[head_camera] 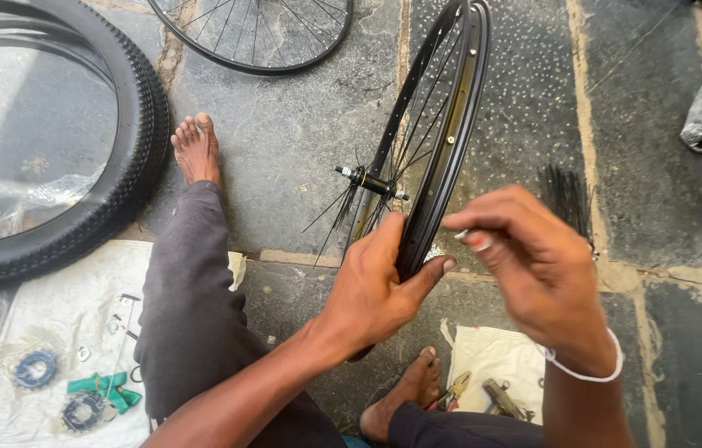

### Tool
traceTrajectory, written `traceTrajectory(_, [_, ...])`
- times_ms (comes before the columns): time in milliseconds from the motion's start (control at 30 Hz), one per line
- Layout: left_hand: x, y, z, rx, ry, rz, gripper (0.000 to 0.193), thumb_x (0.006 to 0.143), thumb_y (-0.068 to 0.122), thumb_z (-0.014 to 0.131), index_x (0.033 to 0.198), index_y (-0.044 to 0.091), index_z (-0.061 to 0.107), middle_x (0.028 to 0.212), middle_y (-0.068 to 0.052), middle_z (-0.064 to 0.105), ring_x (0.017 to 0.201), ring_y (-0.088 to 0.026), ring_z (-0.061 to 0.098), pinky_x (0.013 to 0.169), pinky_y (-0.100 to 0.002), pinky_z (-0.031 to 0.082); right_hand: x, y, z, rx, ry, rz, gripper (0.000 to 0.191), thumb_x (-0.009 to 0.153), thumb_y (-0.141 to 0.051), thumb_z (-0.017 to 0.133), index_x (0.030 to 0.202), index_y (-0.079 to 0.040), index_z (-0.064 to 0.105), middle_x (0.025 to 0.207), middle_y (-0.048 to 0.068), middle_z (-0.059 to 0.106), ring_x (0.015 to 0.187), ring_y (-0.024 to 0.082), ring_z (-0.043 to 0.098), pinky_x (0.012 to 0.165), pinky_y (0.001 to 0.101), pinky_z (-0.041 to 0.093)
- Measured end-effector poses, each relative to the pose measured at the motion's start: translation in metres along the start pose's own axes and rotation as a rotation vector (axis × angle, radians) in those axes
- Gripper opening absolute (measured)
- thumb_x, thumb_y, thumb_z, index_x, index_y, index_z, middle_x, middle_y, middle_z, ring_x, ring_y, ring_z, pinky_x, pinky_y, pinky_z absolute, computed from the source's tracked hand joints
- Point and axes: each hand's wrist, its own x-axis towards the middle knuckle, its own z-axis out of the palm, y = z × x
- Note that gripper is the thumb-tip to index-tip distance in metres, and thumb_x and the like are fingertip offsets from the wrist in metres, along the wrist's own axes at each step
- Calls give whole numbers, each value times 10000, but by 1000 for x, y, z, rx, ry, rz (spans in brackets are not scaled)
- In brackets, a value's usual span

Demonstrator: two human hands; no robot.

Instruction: The person builds a bicycle wheel by inserting metal spokes into the holes of a rim and securing them with small fasteners.

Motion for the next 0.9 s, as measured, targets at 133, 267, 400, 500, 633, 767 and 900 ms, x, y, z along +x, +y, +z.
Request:
traceTrajectory(133, [-4,-2,-1,-64,19,83,268,943,185,717,1050,13,540,849,-131,639,699,-208,650,582,-360,496,21,-28,18,-87,-95,66,303,895,-3,723,1188,13,650,1011,82,723,956,141,700,858,265,580])
traceTrajectory(267, [-6,-2,-1,-90,36,73,302,940,195,729,1028,7,510,879,-166,657,742,-250,685,610,-389,516,26,-29,19,-84,-132,158,368,861,19,729,1214,9,625,996,69,723,970,132,699,866,266,573])
traceTrajectory(400, [-6,-2,-2,-107,-13,-14,313,925,205,726,1011,7,500,861,-175,662,709,-285,697,592,-413,513,27,-29,19,-79,-156,184,362,848,30,731,1197,10,639,982,62,716,935,122,685,837,259,559])
traceTrajectory(500, [-5,-3,-3,-79,-3,14,324,927,211,732,999,6,492,851,-182,660,728,-306,703,599,-425,514,32,-28,21,-88,-175,193,362,848,24,729,1197,4,634,981,54,708,933,114,675,831,248,541])
traceTrajectory(633, [-4,-5,-2,-124,31,76,307,918,180,717,1023,7,487,864,-184,662,750,-323,698,621,-421,522,31,-25,22,-189,-153,178,386,832,32,723,1204,-2,623,973,48,708,906,103,658,798,245,516])
traceTrajectory(767, [-4,-5,-2,-103,19,29,281,904,152,707,1015,7,494,827,-190,650,704,-332,678,610,-425,508,26,-25,28,-214,-84,145,485,810,49,720,1270,10,573,1006,45,642,869,86,571,769,236,488])
traceTrajectory(900, [-5,-2,-5,-126,23,62,269,886,137,710,1032,13,521,829,-184,656,707,-315,682,609,-413,512,28,-29,34,-25,-75,194,506,824,37,700,1307,-16,558,951,17,650,798,56,575,706,209,479])
